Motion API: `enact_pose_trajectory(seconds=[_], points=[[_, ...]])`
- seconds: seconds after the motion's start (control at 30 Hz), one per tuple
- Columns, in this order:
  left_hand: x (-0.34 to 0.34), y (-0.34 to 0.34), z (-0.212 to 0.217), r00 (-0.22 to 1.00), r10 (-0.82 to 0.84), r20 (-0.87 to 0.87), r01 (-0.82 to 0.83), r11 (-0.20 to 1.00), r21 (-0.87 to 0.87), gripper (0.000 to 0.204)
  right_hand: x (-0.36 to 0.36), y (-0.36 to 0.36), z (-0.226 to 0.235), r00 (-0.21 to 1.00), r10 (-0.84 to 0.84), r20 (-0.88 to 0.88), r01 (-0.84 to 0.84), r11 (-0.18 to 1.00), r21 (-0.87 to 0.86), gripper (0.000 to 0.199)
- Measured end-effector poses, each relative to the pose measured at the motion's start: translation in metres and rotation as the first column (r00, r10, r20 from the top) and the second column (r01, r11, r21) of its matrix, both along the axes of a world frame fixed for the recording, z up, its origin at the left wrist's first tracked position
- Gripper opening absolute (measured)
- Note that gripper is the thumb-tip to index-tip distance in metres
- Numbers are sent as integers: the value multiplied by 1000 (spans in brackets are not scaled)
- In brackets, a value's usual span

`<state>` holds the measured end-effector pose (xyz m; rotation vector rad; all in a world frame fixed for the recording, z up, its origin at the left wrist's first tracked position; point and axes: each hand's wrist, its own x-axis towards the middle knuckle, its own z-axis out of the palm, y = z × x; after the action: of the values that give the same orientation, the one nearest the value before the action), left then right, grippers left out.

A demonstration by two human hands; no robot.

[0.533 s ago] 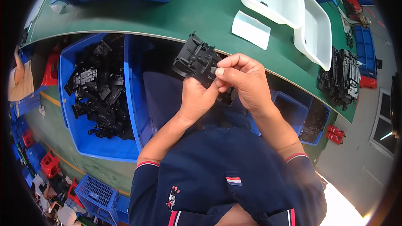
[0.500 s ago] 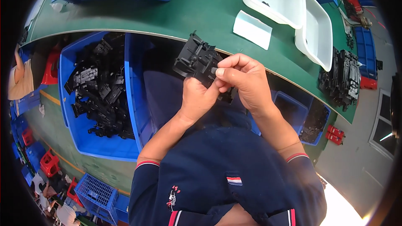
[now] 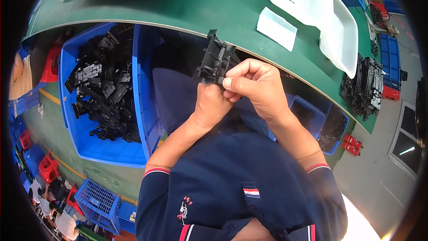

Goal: The person assembles small plastic components onto a black toy car chassis by hand.

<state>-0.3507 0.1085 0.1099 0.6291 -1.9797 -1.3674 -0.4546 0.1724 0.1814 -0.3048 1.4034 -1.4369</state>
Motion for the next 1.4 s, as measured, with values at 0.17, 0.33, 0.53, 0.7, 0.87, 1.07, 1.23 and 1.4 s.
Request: enact_pose_trajectory(seconds=[0.17,0.33,0.53,0.7,0.87,1.07,1.23,1.4], points=[[-1,0,-2,1000,7,-8,-8,998,-56,18,0,0,-1,1000,5,-7,-5,1000,7,7],[-3,1,-2,1000,7,-1,-7,999,-38,18,-1,0,1,1000,0,3,0,1000,14,7],[-4,2,-2,1000,-3,-7,2,998,-55,18,-2,1,3,1000,-4,2,4,1000,21,7],[-6,2,-4,1000,7,-20,-9,995,-102,19,-3,0,3,1000,-5,-3,5,1000,26,6],[-7,3,-2,1000,19,7,-18,998,-52,18,-3,0,2,1000,-9,-2,9,1000,25,5],[-7,3,0,1000,1,14,0,999,-40,16,-3,3,1,1000,-20,8,20,1000,4,5],[-7,3,1,1000,-10,3,10,999,-44,15,-5,4,-2,1000,-4,-10,4,1000,5,5],[-6,4,-3,1000,-20,20,21,998,-63,18,-5,4,-4,1000,-2,-11,2,1000,12,5]])
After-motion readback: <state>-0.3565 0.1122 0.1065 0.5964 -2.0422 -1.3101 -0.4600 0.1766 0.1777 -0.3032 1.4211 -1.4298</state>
